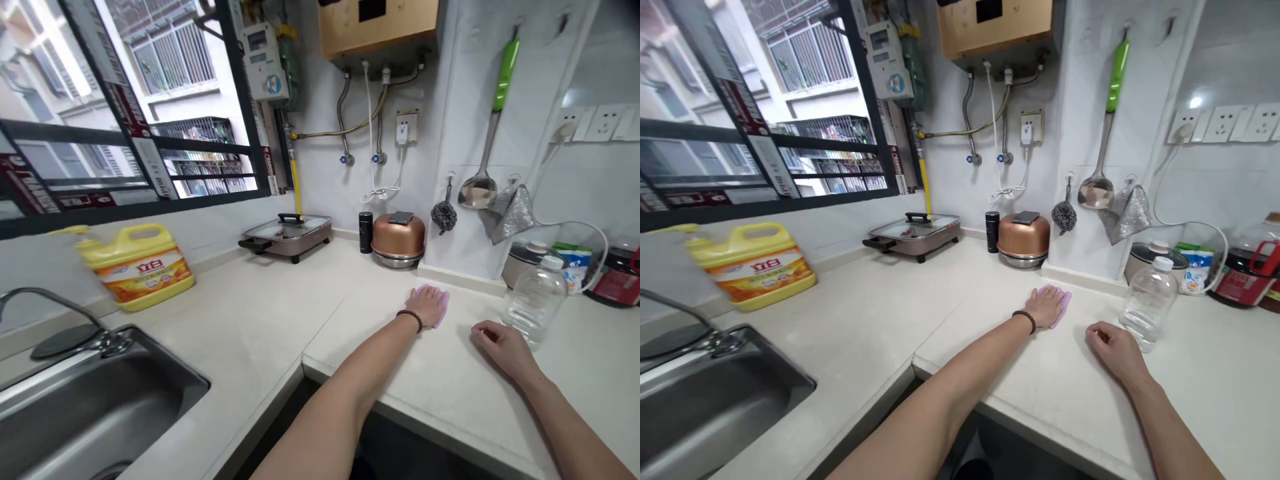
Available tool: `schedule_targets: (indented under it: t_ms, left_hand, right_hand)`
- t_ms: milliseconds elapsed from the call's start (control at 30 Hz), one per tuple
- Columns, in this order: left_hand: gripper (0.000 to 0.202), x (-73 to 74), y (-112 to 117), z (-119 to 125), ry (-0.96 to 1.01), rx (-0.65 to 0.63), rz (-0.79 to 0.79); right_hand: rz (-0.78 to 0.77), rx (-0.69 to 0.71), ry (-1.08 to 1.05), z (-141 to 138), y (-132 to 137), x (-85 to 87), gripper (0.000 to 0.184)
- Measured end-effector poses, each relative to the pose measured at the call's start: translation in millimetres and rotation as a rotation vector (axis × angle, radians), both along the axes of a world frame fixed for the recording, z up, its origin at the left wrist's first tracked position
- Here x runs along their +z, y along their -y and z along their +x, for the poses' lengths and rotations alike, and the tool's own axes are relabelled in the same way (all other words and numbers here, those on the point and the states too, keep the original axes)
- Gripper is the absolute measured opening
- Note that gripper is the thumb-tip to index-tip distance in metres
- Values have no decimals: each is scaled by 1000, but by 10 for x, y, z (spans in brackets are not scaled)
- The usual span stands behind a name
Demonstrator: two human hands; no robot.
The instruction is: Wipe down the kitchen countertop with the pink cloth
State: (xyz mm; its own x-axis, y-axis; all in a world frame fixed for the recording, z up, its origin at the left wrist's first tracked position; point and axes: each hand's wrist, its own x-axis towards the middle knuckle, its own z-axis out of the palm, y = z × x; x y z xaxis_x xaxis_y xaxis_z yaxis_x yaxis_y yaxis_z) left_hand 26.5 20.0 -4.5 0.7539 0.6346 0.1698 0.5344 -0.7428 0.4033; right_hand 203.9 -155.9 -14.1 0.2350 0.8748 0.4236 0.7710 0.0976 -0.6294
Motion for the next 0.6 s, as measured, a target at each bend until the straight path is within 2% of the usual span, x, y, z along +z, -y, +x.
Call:
schedule_targets:
  t_ms: [133, 333, 467, 600]
  left_hand:
    - [56, 69, -389, -217, -6, 197, -46]
    - [59, 241, -1043, -942, -195, 471, -17]
    - [61, 295, -1392, -1357, -246, 576, -3]
    - [62, 272, -1539, -1527, -282, 611, 9]
  right_hand:
    - [-42, -11, -16, 47, 18, -14, 41]
    - [-110, 69, -12, -82, 49, 56, 41]
    - [-118, 85, -1, -132, 57, 98, 39]
    - [-124, 78, -1, -130, 41, 119, 39]
